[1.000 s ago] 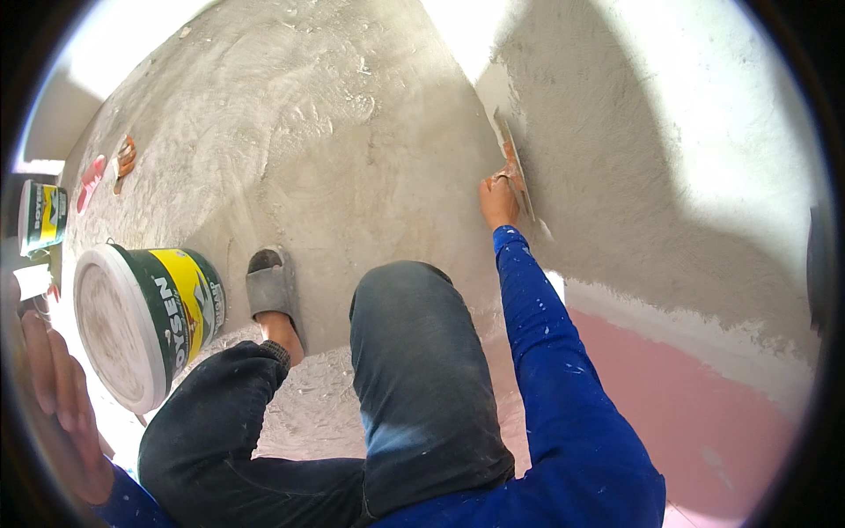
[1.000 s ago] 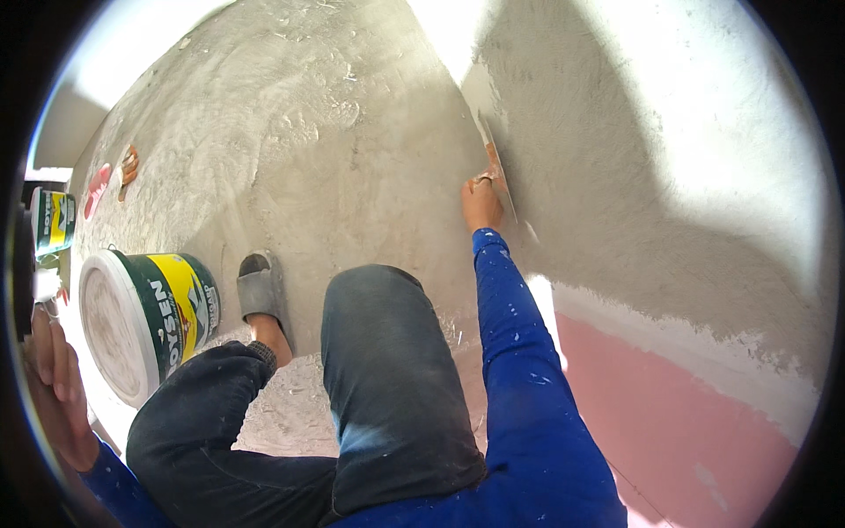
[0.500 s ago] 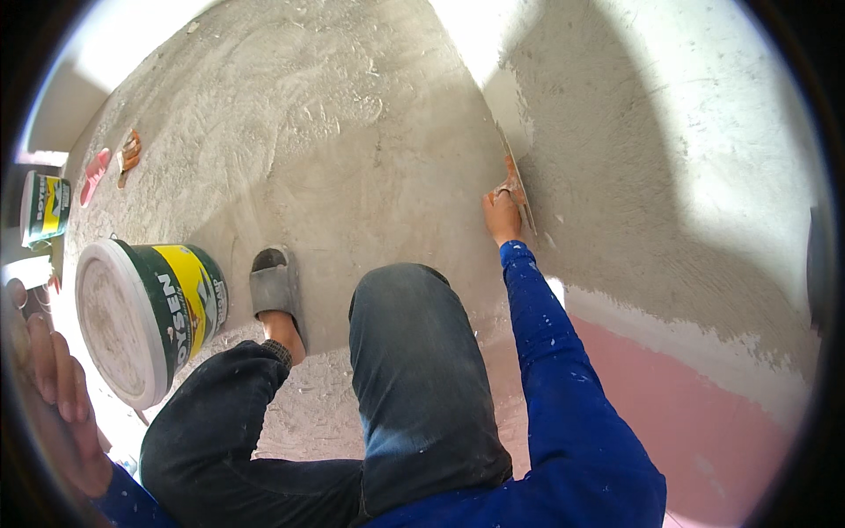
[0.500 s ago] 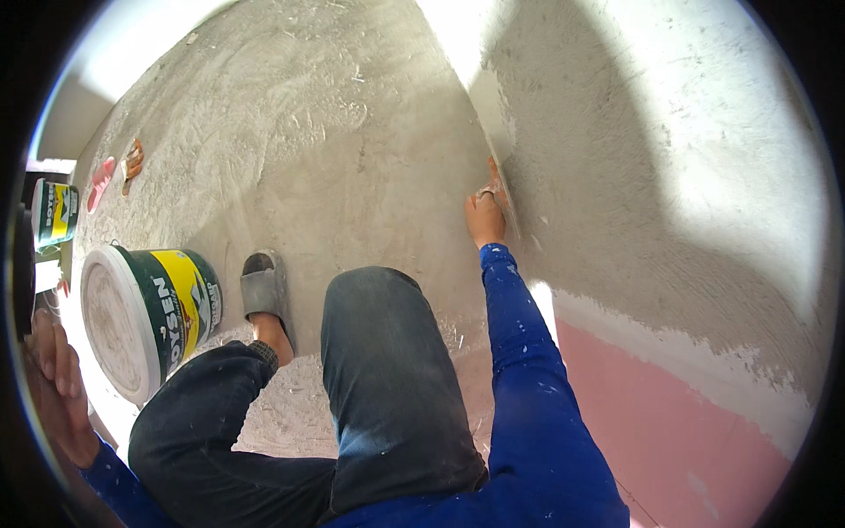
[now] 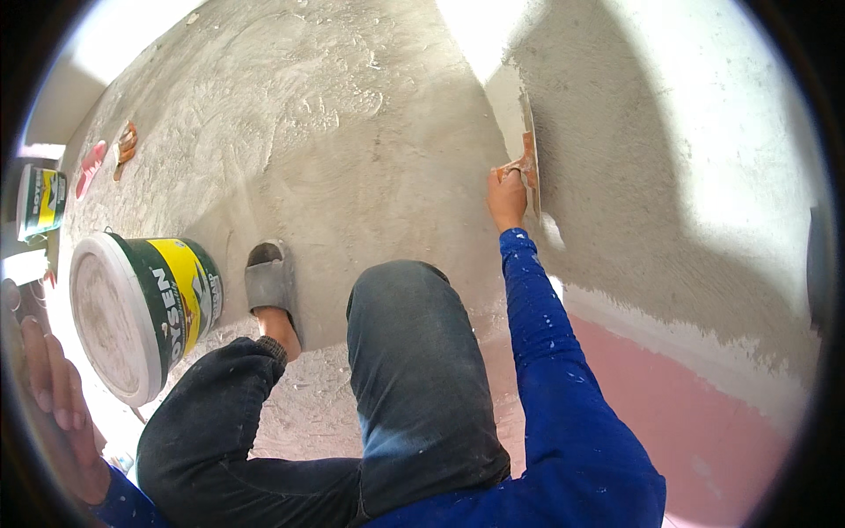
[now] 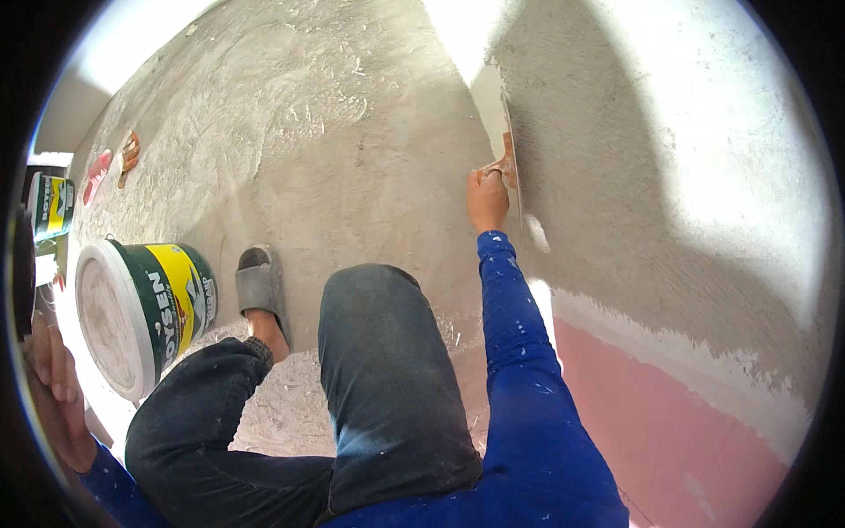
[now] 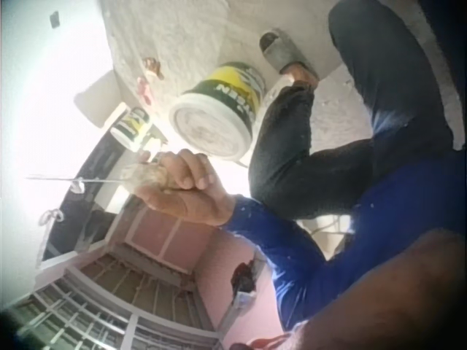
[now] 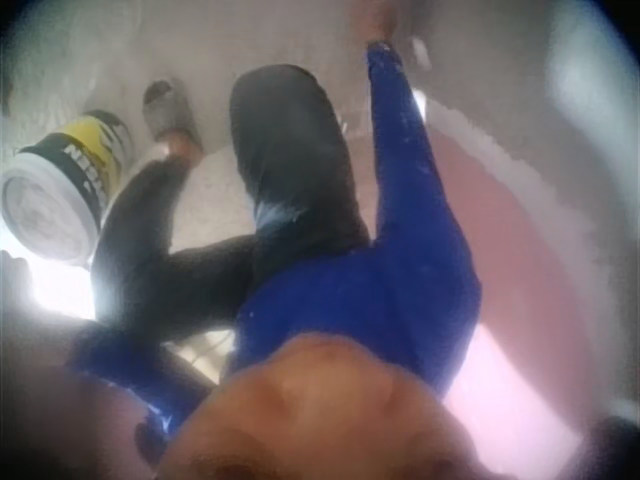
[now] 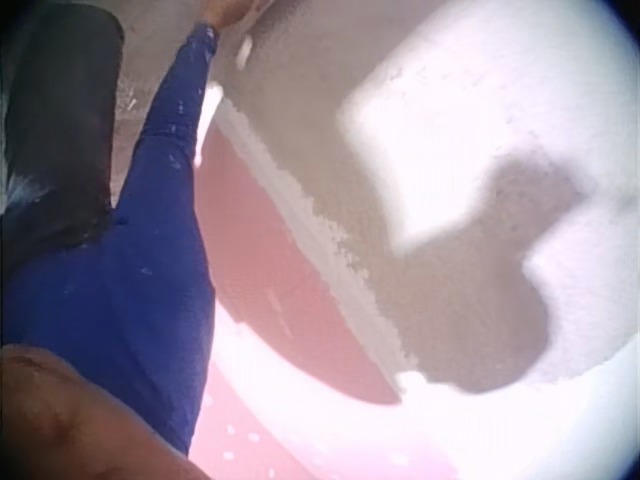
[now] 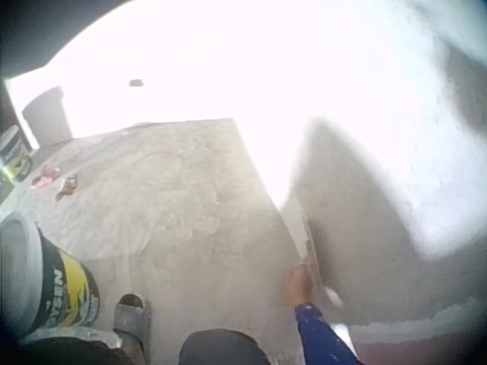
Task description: The person applies plaster to a wall using a trowel and a hawk. They scoop plaster from the hawk and spread it onto the wall in smooth strokes, working on a section near the floor.
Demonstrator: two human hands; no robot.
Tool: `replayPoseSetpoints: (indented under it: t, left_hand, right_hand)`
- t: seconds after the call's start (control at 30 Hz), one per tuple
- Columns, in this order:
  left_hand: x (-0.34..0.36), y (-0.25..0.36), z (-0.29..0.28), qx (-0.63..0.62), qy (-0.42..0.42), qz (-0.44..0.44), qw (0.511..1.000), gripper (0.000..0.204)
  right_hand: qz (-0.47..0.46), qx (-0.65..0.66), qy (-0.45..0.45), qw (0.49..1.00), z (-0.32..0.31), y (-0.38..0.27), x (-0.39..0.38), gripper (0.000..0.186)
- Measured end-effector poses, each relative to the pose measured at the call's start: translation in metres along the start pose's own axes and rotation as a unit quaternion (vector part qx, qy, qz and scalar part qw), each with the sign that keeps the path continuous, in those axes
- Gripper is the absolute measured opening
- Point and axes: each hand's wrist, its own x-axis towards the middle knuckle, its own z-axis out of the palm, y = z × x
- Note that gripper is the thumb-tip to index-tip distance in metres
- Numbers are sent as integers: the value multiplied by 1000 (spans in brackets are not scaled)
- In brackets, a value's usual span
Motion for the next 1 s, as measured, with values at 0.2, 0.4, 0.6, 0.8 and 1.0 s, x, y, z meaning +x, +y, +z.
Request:
replayPoseSetpoints:
  t: [0.2,0.4,0.6,0.8,1.0]
  left_hand:
    - [-2,-3,11,-1,38,26,999,28]
    - [3,-7,18,-7,68,30,997,29]
    - [-2,-15,19,-7,92,43,995,30]
    - [-1,-12,17,-17,99,47,994,32]
    - [-9,-15,10,-2,120,56,991,32]
  right_hand:
    - [-12,-31,-108,994,7,21,-14,38]
    - [13,-50,-114,992,18,29,-3,36]
    - [24,-26,-35,999,5,3,5,36]
    - [-13,35,55,998,-26,-9,4,37]
    - [-9,43,-45,998,-52,25,-35,40]
